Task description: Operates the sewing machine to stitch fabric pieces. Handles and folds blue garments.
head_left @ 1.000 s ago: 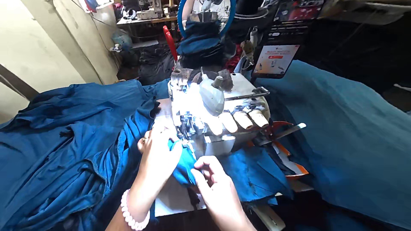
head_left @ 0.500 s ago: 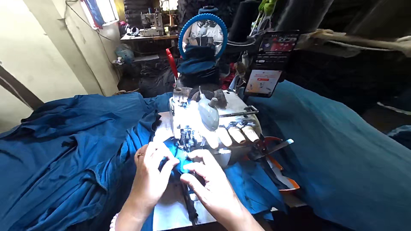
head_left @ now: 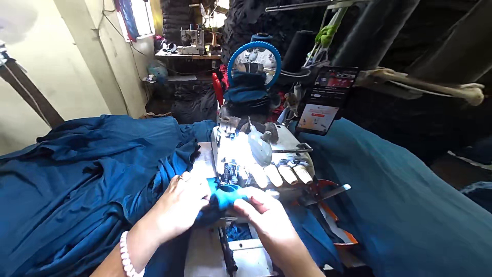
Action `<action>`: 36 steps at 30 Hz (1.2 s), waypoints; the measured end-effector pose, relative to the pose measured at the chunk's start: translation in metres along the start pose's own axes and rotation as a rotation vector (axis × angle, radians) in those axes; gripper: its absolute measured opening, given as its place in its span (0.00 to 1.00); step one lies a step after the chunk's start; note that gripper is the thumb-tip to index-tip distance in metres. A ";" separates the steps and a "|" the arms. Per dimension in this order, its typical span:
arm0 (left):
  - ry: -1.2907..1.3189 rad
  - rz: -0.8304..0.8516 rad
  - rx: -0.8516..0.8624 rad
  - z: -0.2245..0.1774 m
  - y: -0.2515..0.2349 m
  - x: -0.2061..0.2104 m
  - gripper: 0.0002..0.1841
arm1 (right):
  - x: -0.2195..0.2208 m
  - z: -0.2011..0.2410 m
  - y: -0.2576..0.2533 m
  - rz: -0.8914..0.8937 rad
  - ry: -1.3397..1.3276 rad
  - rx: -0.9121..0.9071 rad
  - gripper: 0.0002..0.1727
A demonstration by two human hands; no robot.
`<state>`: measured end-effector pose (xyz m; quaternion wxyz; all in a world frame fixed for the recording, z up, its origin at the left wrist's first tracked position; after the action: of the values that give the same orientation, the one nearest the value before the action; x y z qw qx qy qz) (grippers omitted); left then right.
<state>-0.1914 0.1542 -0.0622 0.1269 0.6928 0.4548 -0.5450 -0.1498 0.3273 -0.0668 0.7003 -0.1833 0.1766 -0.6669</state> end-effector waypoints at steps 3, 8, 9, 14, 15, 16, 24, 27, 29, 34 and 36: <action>0.295 0.088 0.187 -0.030 0.011 -0.015 0.09 | 0.008 -0.009 -0.007 0.006 0.091 -0.052 0.08; -0.080 -0.080 0.169 -0.021 0.006 -0.035 0.09 | 0.013 -0.013 -0.003 0.226 0.240 0.070 0.11; -0.116 -0.087 0.155 -0.018 0.005 -0.036 0.09 | 0.011 -0.012 -0.004 0.218 0.261 0.097 0.11; -0.234 -0.009 0.071 -0.027 0.007 -0.024 0.19 | 0.003 -0.014 -0.010 0.129 0.358 0.152 0.17; -0.239 0.011 0.066 -0.028 0.008 -0.021 0.18 | 0.002 -0.014 -0.011 0.117 0.363 0.150 0.16; -0.240 0.009 0.080 -0.030 0.009 -0.019 0.16 | 0.001 -0.014 -0.011 0.113 0.371 0.145 0.17; -0.069 -0.092 0.195 -0.043 0.006 -0.026 0.09 | 0.009 -0.008 -0.007 0.281 0.484 0.043 0.20; -0.087 -0.049 0.149 -0.036 0.001 -0.035 0.09 | 0.014 0.001 -0.001 0.431 0.469 0.045 0.20; -0.094 -0.029 0.173 -0.038 -0.001 -0.039 0.07 | 0.014 0.003 0.004 0.488 0.414 0.020 0.20; 0.039 0.062 0.198 -0.050 -0.009 -0.036 0.05 | 0.017 0.011 0.012 0.478 0.360 -0.100 0.17; 0.168 0.261 0.147 -0.047 -0.014 -0.036 0.14 | 0.017 0.021 0.014 0.393 0.436 -0.212 0.16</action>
<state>-0.1719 0.1765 -0.0088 0.1071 0.7966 0.3289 -0.4958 -0.1269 0.3112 -0.0553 0.7383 -0.0703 0.4233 -0.5204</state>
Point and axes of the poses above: each hand's wrist, its own y-axis away from the middle knuckle, its own x-axis out of the palm, z = x × y, the point moved 6 cm from there along -y, towards the middle knuckle, and after that the axes turned 10 degrees about -x, right-handed, at the moved point
